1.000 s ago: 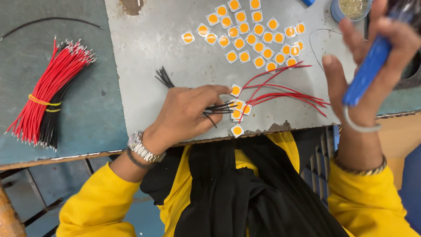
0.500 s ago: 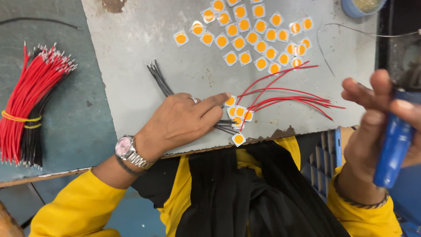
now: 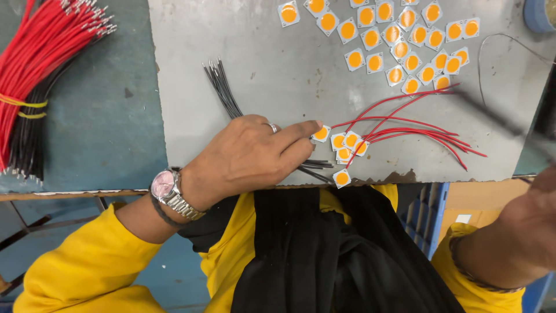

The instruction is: The person strips the insulation from the ends of black wires with pliers, dips the stripped ends into a container of flux or solder paste, and uses a soldering iron to solder the wire ends onto the pads of small square LED modules on the workbench, repeating for several modules before gathering the finished wired LEDs.

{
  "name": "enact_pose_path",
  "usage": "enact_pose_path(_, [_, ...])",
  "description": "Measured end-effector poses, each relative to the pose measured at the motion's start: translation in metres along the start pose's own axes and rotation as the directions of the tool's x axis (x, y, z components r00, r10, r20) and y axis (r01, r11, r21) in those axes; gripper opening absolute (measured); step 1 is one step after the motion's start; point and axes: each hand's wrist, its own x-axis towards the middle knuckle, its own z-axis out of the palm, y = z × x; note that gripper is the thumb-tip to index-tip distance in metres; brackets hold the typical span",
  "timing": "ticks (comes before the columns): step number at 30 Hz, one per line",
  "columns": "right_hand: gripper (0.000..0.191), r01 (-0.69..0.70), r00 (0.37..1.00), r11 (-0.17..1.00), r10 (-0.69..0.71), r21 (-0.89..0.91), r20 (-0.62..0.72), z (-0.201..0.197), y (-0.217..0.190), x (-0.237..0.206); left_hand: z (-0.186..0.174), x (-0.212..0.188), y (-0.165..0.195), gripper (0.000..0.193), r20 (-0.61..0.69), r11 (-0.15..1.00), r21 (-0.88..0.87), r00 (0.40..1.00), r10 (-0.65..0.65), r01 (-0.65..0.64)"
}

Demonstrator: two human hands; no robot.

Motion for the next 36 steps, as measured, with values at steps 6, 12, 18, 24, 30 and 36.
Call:
enact_pose_path(6, [0.038,0.085,0.996,0.982,-0.089,-0.166,-0.016,0.05,-0.038,0.006,0.003,-0.004,-0.001,0.009,-0.009,1.0,0.02,1.0,0.003,-0.003])
enact_pose_path(12, [0.034,0.151,0.964,0.983,-0.124,-0.102,0.234,0.162,-0.111,0.026,0.003,-0.006,-0.001,0.007,-0.022,0.999,0.046,1.0,0.022,-0.021])
enact_pose_path(18, [0.032,0.142,0.903,0.988,-0.103,-0.063,0.417,0.231,-0.165,0.043,0.002,-0.007,0.0,0.007,-0.045,0.998,0.064,0.999,0.014,-0.011])
enact_pose_path(24, [0.029,0.149,0.858,0.985,-0.086,-0.084,0.507,0.259,-0.183,0.055,0.002,-0.01,-0.002,0.007,-0.068,0.998,0.068,0.997,0.024,-0.019])
enact_pose_path(30, [0.03,0.212,0.81,0.97,-0.106,-0.119,0.576,0.268,-0.191,0.061,0.003,-0.01,-0.002,0.008,-0.069,0.999,0.048,0.998,0.014,-0.01])
enact_pose_path(36, [0.029,0.237,0.807,0.963,-0.12,-0.131,0.578,0.274,-0.193,0.064,0.003,-0.01,-0.002,0.008,-0.072,1.0,0.026,0.997,0.006,-0.004])
